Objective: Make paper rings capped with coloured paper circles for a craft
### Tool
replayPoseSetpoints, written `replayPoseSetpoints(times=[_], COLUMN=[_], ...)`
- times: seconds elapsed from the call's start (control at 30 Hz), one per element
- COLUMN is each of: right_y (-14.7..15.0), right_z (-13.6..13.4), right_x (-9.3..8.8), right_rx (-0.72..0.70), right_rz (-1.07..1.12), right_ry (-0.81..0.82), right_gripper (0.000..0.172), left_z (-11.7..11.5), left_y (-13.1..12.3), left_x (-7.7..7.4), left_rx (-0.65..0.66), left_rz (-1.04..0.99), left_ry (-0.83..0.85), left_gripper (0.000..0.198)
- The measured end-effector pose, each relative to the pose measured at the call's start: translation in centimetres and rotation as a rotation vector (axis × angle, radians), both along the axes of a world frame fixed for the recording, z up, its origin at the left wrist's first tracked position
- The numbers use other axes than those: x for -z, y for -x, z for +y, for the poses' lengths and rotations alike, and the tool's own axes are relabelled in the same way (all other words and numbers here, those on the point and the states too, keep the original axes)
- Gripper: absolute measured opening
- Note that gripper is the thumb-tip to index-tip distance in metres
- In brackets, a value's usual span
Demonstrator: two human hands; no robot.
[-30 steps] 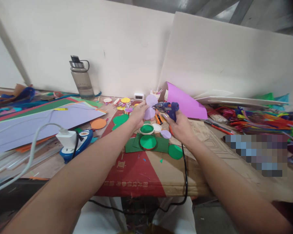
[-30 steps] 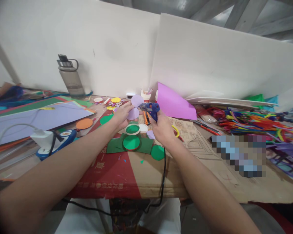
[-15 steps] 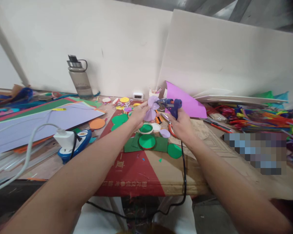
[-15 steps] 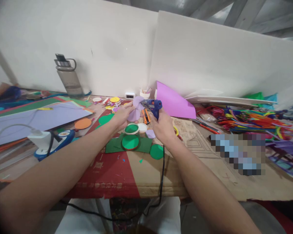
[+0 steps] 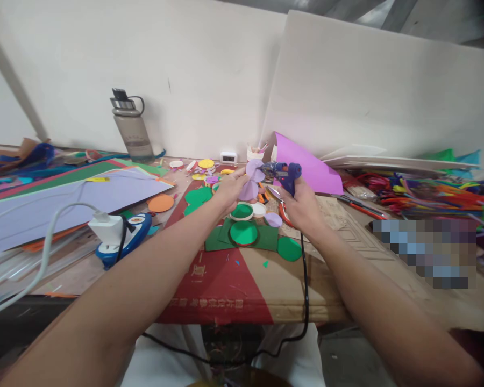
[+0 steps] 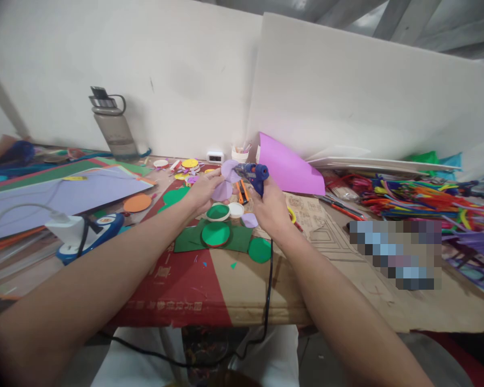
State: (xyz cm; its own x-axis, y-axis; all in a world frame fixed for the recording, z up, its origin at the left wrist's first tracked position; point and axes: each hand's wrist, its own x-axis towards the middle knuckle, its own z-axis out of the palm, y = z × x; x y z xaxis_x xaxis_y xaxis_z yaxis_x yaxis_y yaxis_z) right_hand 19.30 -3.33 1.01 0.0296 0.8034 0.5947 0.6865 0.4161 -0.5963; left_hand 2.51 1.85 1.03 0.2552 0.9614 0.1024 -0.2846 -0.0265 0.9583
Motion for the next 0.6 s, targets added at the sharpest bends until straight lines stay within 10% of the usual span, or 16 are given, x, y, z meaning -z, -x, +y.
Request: replayPoseSetpoints(times=[0.6], right_y=[0.19], right_z=[-0.17], right_x=[-0.06], right_rx=[0.019], right_rz=[-0.004], right_ry=[-0.03], right_gripper=[0.033], left_z=[0.01], left_y=[-0.17], left_x=[0.31], left_rx=[-0.017], left_rz=[0.052], left_ry=[-0.016], left_gripper=[0.049])
